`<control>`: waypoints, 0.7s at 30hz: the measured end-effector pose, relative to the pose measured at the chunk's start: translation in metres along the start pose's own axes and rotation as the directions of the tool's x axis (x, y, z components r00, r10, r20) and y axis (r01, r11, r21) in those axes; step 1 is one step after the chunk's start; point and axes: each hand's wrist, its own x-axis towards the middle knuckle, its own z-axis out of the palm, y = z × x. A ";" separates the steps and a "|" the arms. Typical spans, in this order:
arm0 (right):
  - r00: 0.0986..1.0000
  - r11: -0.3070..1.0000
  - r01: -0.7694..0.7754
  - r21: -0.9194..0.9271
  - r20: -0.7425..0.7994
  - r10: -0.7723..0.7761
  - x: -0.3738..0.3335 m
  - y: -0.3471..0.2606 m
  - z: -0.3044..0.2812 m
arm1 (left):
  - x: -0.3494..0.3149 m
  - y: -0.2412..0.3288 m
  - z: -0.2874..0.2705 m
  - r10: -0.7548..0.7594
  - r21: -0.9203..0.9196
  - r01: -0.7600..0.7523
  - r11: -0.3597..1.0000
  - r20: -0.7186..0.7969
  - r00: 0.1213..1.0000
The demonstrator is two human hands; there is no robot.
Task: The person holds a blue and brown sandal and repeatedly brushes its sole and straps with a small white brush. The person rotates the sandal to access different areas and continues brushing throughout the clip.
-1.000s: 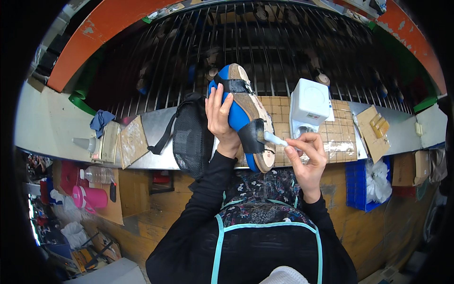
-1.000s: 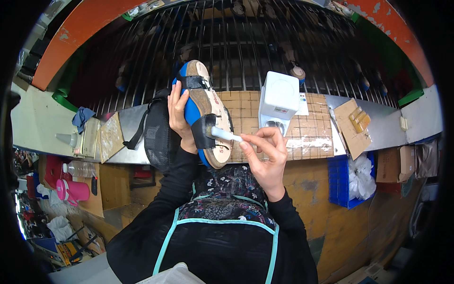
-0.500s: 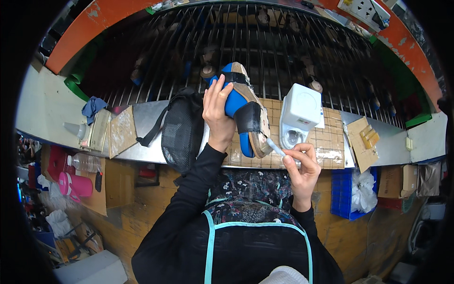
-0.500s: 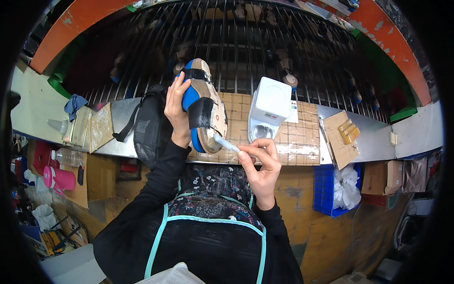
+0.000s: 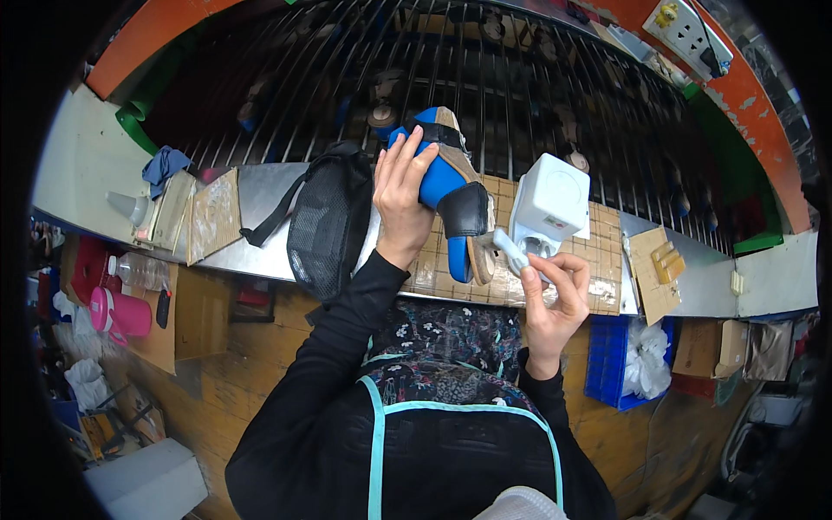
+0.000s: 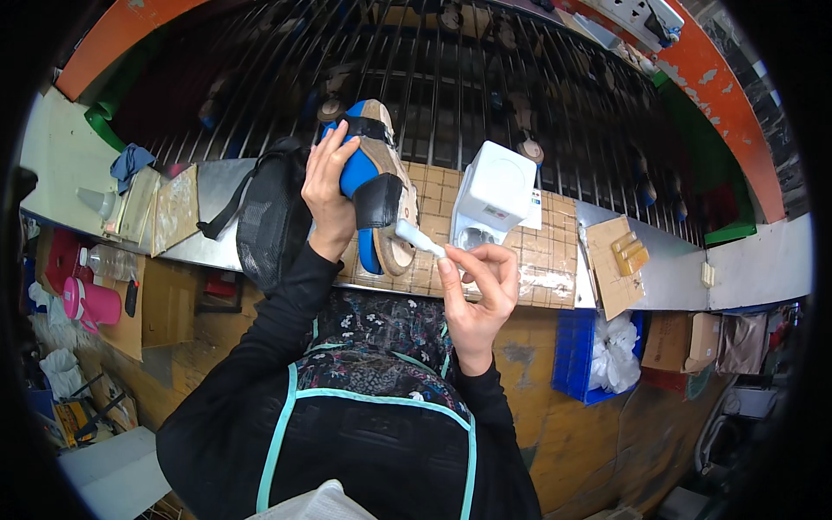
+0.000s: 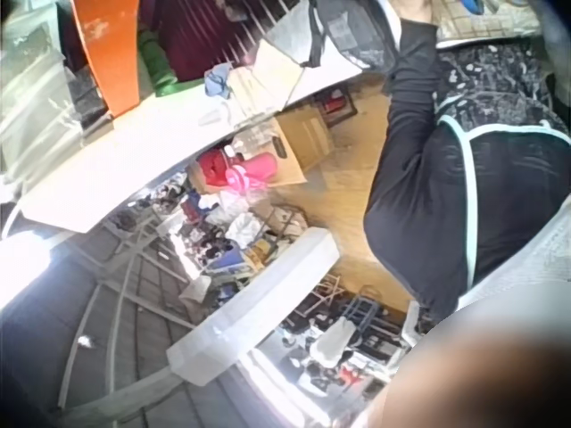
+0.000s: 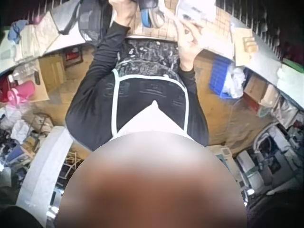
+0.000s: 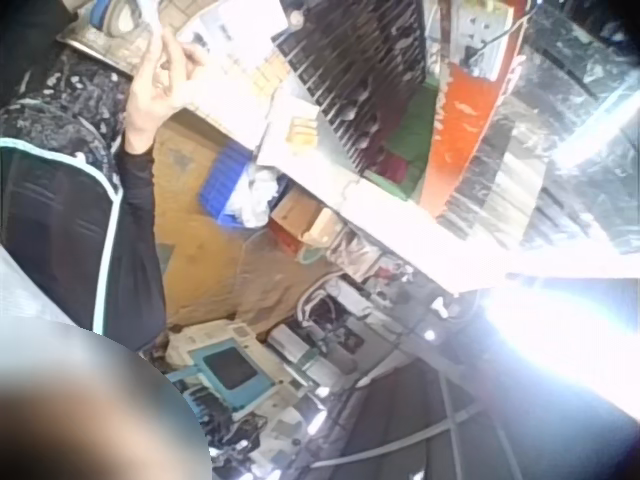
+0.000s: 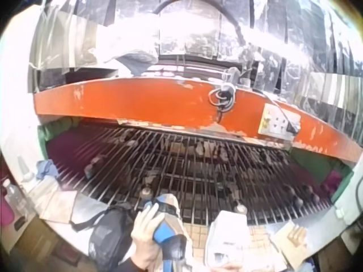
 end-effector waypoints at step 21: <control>0.961 0.963 0.194 0.186 0.163 -0.225 0.036 -0.002 0.003 | 0.003 0.031 -0.028 -0.168 -0.315 0.318 0.894 0.423 0.891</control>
